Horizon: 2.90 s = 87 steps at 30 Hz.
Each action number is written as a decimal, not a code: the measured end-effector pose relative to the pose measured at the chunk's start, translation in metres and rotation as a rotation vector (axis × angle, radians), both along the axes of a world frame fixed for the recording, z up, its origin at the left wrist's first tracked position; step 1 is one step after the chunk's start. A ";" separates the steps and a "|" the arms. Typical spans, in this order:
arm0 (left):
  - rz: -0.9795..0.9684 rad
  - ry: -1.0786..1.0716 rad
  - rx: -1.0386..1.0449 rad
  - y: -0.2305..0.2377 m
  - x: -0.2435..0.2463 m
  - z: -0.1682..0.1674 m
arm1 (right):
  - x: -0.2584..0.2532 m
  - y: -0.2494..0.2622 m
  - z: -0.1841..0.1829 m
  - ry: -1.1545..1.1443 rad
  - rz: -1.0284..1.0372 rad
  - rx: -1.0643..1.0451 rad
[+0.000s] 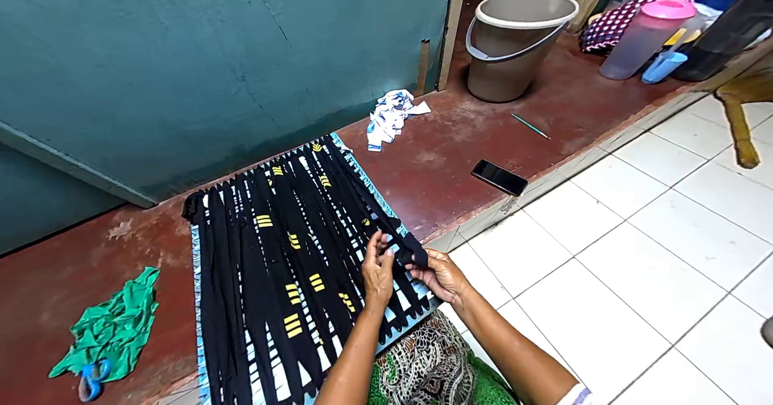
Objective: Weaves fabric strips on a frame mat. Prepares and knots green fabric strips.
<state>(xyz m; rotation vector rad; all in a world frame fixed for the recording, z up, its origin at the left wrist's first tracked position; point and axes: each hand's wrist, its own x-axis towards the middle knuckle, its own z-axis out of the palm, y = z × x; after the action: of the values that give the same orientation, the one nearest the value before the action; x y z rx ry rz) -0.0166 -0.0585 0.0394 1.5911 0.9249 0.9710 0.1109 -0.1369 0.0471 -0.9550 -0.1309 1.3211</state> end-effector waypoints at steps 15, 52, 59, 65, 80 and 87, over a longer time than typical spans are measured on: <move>-0.329 0.195 -0.159 -0.005 -0.019 0.000 | -0.023 0.004 -0.007 -0.193 -0.166 0.025; -0.213 0.157 -0.610 -0.001 -0.024 0.013 | -0.032 0.005 -0.044 -1.883 -0.137 0.194; -0.198 0.210 -0.570 -0.001 -0.020 0.015 | -0.030 -0.001 -0.039 -1.872 -0.054 0.210; -0.147 0.400 -0.292 -0.007 -0.016 0.006 | -0.025 -0.009 -0.028 -1.709 0.128 0.112; -0.050 0.020 -0.619 -0.013 -0.023 0.007 | -0.022 -0.003 -0.013 -1.146 0.220 0.009; -0.157 -0.205 -0.739 -0.014 -0.034 0.006 | -0.018 -0.003 -0.019 -1.126 0.142 0.059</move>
<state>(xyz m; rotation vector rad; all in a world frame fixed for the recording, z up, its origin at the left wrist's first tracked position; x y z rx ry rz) -0.0510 -0.0726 0.0453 0.9025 0.8630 0.5653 0.0934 -0.1401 0.0278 -1.5608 -1.1008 0.7535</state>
